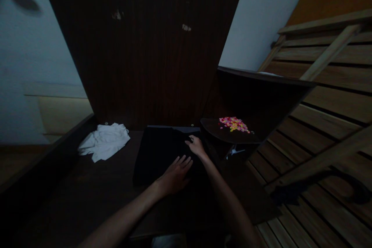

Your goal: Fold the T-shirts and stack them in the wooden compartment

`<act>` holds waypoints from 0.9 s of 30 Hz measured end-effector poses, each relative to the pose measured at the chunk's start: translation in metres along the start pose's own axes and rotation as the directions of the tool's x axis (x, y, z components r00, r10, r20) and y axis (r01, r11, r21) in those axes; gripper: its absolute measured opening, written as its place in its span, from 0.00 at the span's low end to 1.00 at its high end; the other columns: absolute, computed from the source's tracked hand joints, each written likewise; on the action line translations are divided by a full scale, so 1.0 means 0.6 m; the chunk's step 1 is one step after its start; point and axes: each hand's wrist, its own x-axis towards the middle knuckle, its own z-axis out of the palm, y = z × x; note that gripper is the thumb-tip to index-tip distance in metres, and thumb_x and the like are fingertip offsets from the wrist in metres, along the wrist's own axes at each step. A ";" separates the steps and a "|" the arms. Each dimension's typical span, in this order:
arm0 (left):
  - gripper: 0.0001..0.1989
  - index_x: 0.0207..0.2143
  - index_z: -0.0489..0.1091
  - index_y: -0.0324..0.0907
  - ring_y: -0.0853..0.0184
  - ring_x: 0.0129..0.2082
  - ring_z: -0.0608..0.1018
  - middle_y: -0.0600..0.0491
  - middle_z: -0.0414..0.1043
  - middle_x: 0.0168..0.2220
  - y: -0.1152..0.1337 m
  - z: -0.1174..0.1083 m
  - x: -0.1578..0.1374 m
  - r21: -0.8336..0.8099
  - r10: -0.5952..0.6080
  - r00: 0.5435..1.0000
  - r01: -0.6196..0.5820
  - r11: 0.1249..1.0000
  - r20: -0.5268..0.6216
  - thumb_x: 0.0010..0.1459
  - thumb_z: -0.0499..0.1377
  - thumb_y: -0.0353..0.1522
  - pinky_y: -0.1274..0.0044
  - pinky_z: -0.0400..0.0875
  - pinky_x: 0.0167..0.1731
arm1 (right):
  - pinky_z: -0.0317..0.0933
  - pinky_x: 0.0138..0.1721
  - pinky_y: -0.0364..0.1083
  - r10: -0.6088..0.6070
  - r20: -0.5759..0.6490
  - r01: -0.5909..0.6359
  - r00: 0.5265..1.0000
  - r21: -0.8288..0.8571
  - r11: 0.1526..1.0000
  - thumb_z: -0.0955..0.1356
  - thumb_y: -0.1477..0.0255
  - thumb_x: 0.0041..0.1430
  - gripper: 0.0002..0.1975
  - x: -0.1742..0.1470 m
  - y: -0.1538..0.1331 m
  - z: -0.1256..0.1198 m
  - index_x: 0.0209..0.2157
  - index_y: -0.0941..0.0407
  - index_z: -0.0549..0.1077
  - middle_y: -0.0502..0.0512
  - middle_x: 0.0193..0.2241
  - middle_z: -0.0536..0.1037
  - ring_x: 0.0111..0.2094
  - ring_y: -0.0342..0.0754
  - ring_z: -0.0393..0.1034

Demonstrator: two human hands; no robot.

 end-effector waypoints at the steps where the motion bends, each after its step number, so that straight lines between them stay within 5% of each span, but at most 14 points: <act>1: 0.31 0.65 0.52 0.39 0.54 0.67 0.53 0.41 0.52 0.66 -0.005 -0.007 -0.010 -0.011 0.005 1.000 -0.005 1.000 0.001 0.61 0.52 0.37 0.61 0.48 0.63 | 0.65 0.41 0.48 0.031 0.005 -0.031 1.000 0.068 0.997 0.70 0.69 0.46 0.07 0.002 0.002 -0.002 0.30 0.56 0.73 0.54 0.33 0.79 0.39 0.51 0.74; 5: 0.29 0.63 0.57 0.40 0.55 0.67 0.54 0.42 0.56 0.65 -0.024 -0.028 -0.047 0.029 0.045 0.999 -0.045 0.999 -0.003 0.59 0.54 0.32 0.61 0.48 0.63 | 0.62 0.28 0.44 0.158 0.019 -0.158 0.987 0.229 0.961 0.70 0.62 0.44 0.12 0.005 0.010 -0.021 0.24 0.56 0.70 0.50 0.22 0.75 0.26 0.48 0.71; 11: 0.21 0.56 0.65 0.40 0.58 0.64 0.62 0.42 0.64 0.61 -0.023 -0.025 -0.067 0.078 0.085 0.994 -0.079 0.994 -0.074 0.61 0.51 0.28 0.64 0.53 0.62 | 0.59 0.24 0.43 0.268 0.025 -0.268 0.963 0.181 0.946 0.70 0.59 0.45 0.14 -0.001 0.025 -0.036 0.21 0.54 0.68 0.48 0.17 0.71 0.21 0.46 0.67; 15: 0.20 0.56 0.65 0.39 0.63 0.60 0.68 0.44 0.67 0.59 -0.011 -0.031 -0.051 0.095 0.117 0.975 -0.101 0.990 -0.188 0.62 0.48 0.26 0.70 0.60 0.60 | 0.58 0.25 0.42 0.209 0.010 -0.205 0.978 0.239 0.949 0.69 0.57 0.46 0.15 0.005 0.025 -0.048 0.22 0.54 0.67 0.48 0.17 0.70 0.21 0.45 0.65; 20: 0.20 0.57 0.63 0.38 0.66 0.59 0.69 0.45 0.68 0.58 -0.001 -0.006 -0.021 0.155 0.228 0.901 -0.183 0.971 -0.370 0.63 0.47 0.25 0.73 0.64 0.57 | 0.55 0.25 0.41 0.144 -0.038 -0.132 0.989 0.222 0.966 0.67 0.56 0.45 0.16 0.016 0.045 -0.084 0.22 0.54 0.65 0.44 0.17 0.66 0.21 0.43 0.61; 27: 0.21 0.58 0.64 0.37 0.60 0.63 0.62 0.45 0.64 0.61 -0.005 0.078 -0.016 0.285 0.265 0.955 -0.218 0.933 -0.134 0.63 0.50 0.28 0.68 0.56 0.61 | 0.56 0.28 0.41 0.140 -0.120 -0.158 0.983 -0.153 0.976 0.65 0.61 0.52 0.12 0.007 0.078 -0.087 0.24 0.55 0.68 0.47 0.20 0.71 0.25 0.44 0.66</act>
